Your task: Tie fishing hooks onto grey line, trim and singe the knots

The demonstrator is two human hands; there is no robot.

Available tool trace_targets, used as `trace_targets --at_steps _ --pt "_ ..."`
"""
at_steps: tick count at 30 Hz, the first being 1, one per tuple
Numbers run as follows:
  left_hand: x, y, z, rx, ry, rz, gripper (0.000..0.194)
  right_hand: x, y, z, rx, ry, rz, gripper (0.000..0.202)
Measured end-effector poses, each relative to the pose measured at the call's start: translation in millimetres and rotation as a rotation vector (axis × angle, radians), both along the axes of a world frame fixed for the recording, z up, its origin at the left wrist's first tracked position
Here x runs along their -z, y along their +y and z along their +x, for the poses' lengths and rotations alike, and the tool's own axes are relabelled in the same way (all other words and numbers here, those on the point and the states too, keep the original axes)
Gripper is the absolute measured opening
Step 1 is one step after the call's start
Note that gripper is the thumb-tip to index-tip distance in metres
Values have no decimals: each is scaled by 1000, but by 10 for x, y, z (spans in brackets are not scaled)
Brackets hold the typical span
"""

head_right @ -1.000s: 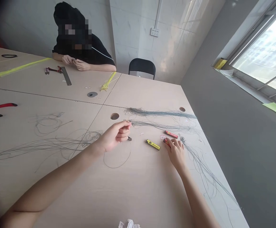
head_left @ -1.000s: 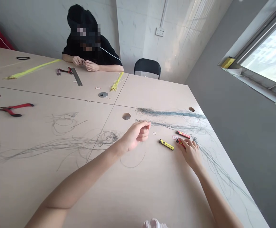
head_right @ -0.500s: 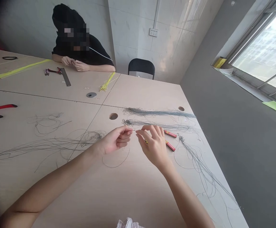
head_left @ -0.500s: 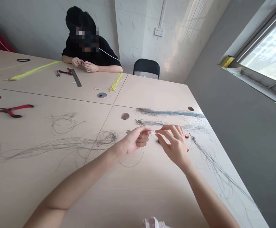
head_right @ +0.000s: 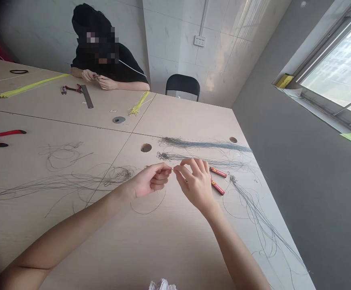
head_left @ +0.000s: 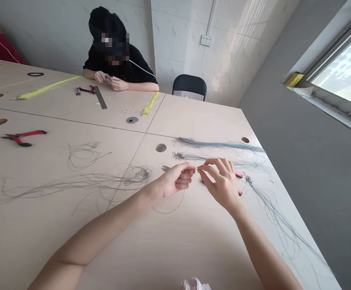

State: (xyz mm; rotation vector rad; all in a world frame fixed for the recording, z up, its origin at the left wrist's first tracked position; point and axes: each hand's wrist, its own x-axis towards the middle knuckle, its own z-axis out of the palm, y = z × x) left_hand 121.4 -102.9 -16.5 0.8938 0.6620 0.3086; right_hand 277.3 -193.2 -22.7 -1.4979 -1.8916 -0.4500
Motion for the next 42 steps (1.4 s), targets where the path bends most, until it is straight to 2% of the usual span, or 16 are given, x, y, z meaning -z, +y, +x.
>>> trace_targets --at_steps 4,6,8,12,13,15,21,24,26,29,31,33,37,40,42 --pt "-19 -9 12 27 27 13 35 -1 4 11 -60 16 -22 13" --pt "-13 -16 8 63 59 72 33 6 2 25 -85 60 -57 11" --pt "4 -22 -10 68 135 283 31 19 -3 46 -103 132 -112 8" --pt "46 -14 -60 -86 323 945 28 54 -11 88 -123 297 -233 6" --pt "55 -6 -70 -97 336 1050 29 63 -10 93 -125 330 -257 6" --pt "71 17 -82 -71 323 1151 24 78 -4 92 -137 388 -299 7" --pt "104 63 -82 -20 228 1163 19 103 29 71 -162 624 -440 13" --pt "114 64 -71 -29 220 1154 16 129 61 53 -167 866 -535 15" --pt "130 70 -57 -59 229 1139 18 163 92 16 -237 1157 -620 18" --pt "176 112 -40 -103 233 1118 21 236 139 -62 -422 1571 -762 32" --pt "216 173 -39 -144 242 1106 22 287 155 -83 -530 1697 -832 36" --pt "252 256 -47 -185 255 1083 22 327 150 -42 -575 1710 -889 32" --pt "287 398 -59 -200 277 905 22 349 115 180 -494 1658 -926 22" --pt "283 393 -48 -162 275 787 26 327 118 271 -353 1703 -840 14" --pt "271 345 -37 -128 259 770 25 311 140 234 -283 1762 -841 24"
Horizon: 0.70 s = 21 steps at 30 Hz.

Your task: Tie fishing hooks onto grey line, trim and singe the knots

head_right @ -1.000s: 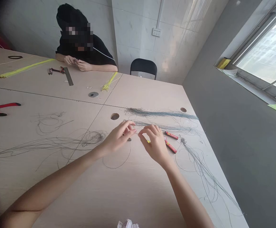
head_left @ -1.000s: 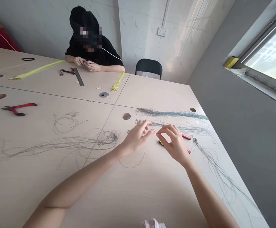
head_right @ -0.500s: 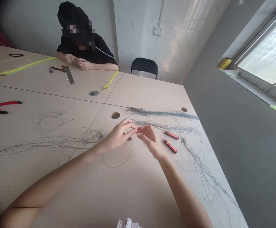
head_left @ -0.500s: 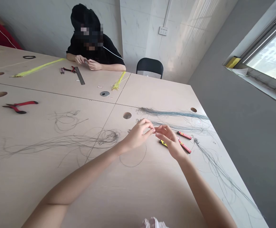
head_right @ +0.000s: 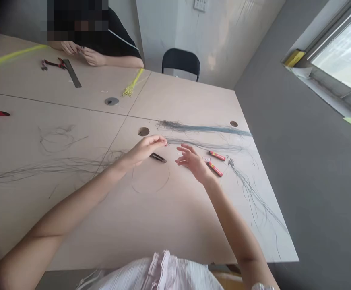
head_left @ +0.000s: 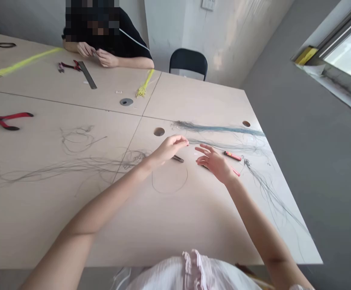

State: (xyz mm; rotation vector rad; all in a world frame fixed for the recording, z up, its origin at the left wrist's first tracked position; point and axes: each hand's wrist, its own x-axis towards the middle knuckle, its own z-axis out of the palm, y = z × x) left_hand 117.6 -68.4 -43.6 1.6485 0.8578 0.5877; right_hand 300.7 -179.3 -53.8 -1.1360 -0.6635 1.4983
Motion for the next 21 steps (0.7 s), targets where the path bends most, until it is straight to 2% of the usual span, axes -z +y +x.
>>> trace_targets --at_steps 2,5,8,12,15,18,20,21 --pt "-13 -42 7 32 -2 16 24 -11 28 -89 -86 98 -57 31" --pt "-17 -25 4 30 -7 40 22 -28 44 -196 -235 195 -82 27" --pt "3 93 -24 -2 -12 31 18 -69 -2 -126 -271 155 -46 21" --pt "33 279 -92 -92 42 -32 14 -179 -108 251 -114 -27 1 25" --pt "46 339 -129 -54 31 -74 17 -258 -152 474 99 -137 10 31" --pt "35 304 -137 34 12 -61 21 -250 -140 396 224 -189 5 19" --pt "0 247 -136 128 23 -32 25 -178 -102 195 153 -166 1 14" --pt "-26 218 -136 170 40 -9 27 -131 -76 78 76 -128 -3 21"
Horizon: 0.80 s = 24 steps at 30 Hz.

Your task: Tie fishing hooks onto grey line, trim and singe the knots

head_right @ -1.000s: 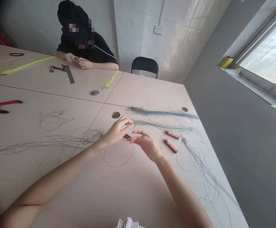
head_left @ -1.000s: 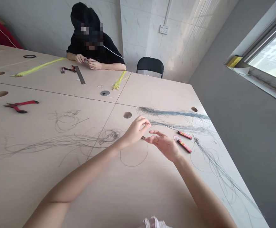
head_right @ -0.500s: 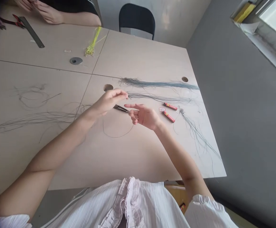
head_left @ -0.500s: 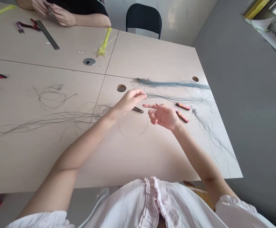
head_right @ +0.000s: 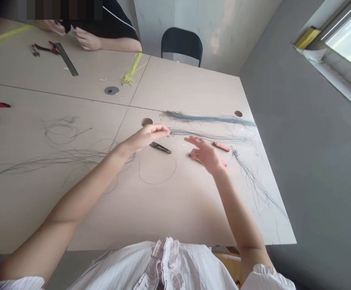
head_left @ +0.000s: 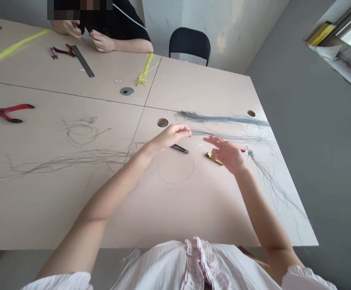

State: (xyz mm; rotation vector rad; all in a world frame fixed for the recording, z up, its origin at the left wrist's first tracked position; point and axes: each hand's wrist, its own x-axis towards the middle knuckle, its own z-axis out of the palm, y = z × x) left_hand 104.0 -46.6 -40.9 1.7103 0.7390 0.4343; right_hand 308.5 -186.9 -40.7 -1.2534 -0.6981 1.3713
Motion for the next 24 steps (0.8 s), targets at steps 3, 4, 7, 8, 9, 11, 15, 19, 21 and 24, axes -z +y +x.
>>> trace_targets --at_steps 3,4,7,8,9,11,15,19,21,24 --pt "-98 -67 -16 51 45 89 27 128 86 -292 -218 163 -2 43" --pt "-128 -79 -25 49 59 110 26 153 113 -351 -266 204 -2 46" --pt "-187 -94 -51 9 93 115 25 170 179 -420 -335 262 -11 49" --pt "-193 -97 -55 -1 100 102 25 165 197 -428 -320 254 -8 48" --pt "-195 -102 -57 -4 100 85 24 158 213 -437 -289 233 3 45" --pt "-189 -115 -52 16 72 50 24 152 242 -472 -221 185 50 39" --pt "-156 -104 -52 -3 34 58 26 188 266 -545 -253 132 46 38" --pt "-54 50 -93 -169 114 248 25 206 221 -284 -156 17 -55 32" --pt "31 159 -115 -218 142 294 23 166 165 50 -43 -54 -76 44" --pt "171 290 -130 -266 179 340 23 56 31 702 161 -184 -129 55"
